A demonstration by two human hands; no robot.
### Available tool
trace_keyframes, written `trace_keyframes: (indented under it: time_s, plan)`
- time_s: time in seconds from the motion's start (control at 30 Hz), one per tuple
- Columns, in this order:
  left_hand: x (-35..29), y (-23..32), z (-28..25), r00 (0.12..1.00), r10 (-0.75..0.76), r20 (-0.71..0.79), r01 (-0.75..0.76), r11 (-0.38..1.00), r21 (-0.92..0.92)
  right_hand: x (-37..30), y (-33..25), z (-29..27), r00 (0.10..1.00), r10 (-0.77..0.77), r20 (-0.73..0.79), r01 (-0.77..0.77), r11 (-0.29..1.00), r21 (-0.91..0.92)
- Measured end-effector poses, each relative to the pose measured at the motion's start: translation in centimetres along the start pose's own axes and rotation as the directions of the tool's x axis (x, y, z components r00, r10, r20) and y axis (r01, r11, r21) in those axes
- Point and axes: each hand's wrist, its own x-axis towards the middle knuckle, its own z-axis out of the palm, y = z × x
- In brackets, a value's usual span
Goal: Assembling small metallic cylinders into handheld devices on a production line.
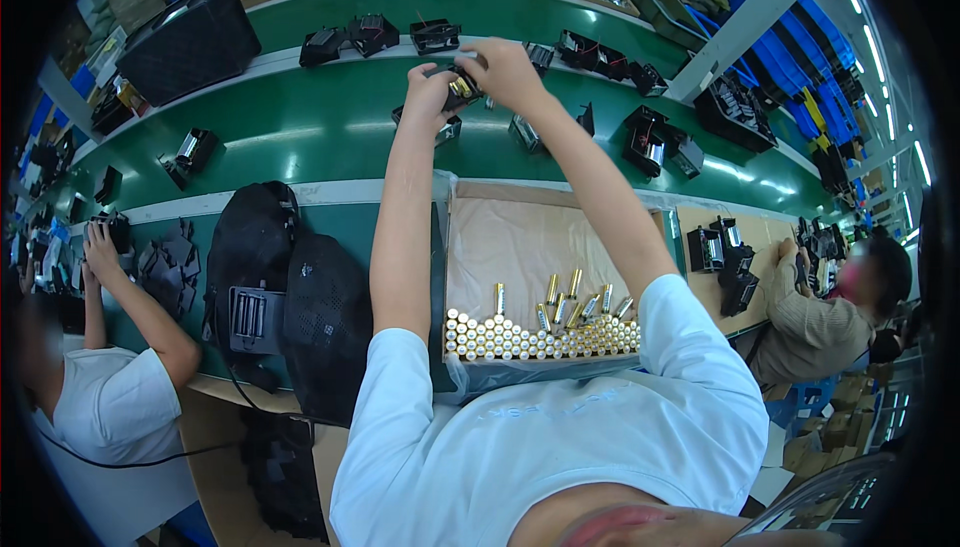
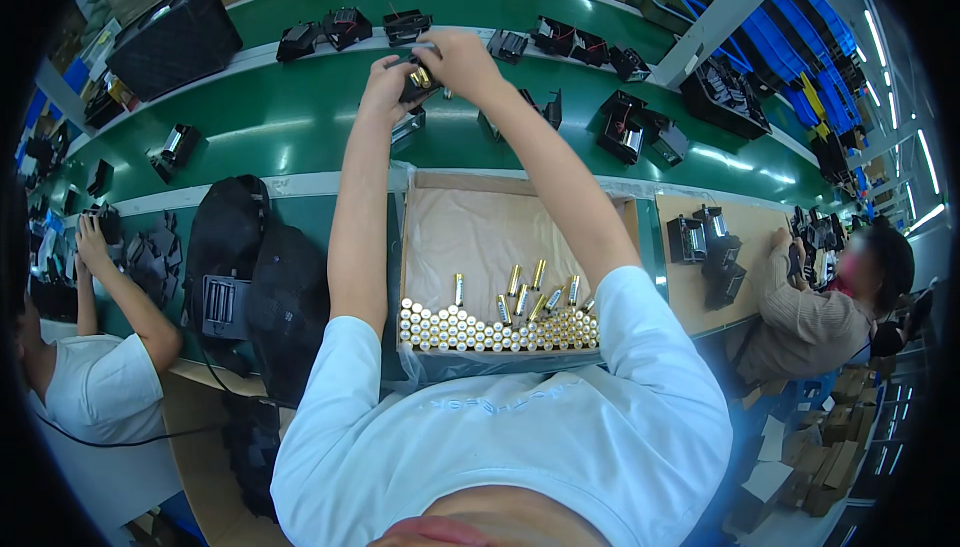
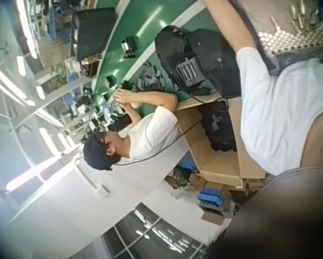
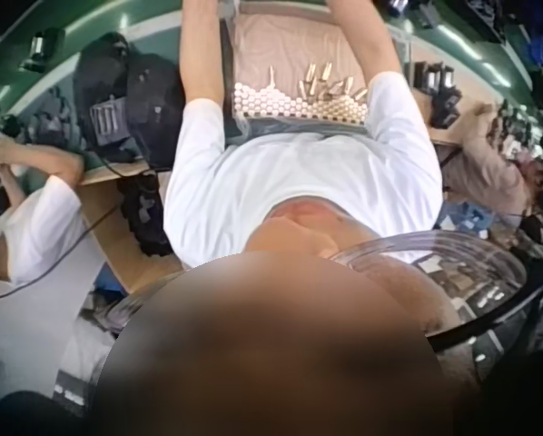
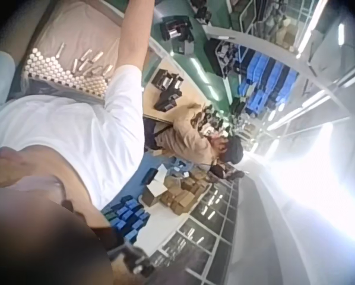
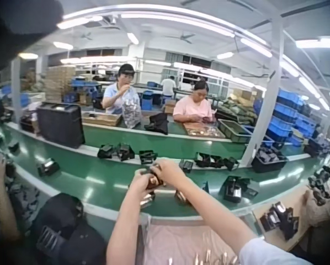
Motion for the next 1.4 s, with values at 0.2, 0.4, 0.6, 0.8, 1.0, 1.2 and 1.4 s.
trace_keyframes:
  time_s: [0.2,0.4,0.6,0.8,1.0,1.2,1.4]
  plan:
    - [-0.6,1.2,-0.3,0.998,-0.022,0.064,0.017,0.997,0.074,2.9,1.1,1.3,0.981,-0.061,0.182,0.058,0.998,0.023]
    - [-1.0,1.3,-1.5,0.999,0.004,0.039,-0.01,0.991,0.131,2.9,0.4,0.9,0.916,0.317,0.246,-0.343,0.937,0.067]
    - [-0.9,1.3,-2.5,0.993,0.099,0.062,-0.111,0.961,0.254,1.4,1.6,2.2,0.548,0.494,0.675,-0.745,0.655,0.125]
    - [0.5,1.3,-3.4,0.992,0.097,0.081,-0.121,0.919,0.376,0.0,1.4,3.6,0.553,0.568,0.61,-0.831,0.423,0.36]
    - [-0.1,1.9,-4.8,0.99,0.093,0.103,-0.128,0.898,0.421,-0.1,-0.5,2.3,0.437,0.55,0.712,-0.897,0.208,0.39]
    - [-1.0,3.1,-3.0,0.993,0.113,0.045,-0.119,0.806,0.58,0.0,-0.3,4.6,0.472,0.625,0.622,-0.874,0.425,0.237]
    - [-1.5,3.6,-4.4,0.968,0.237,-0.087,-0.007,0.371,0.929,-3.5,-5.6,-4.4,0.766,0.359,0.533,-0.482,0.87,0.106]
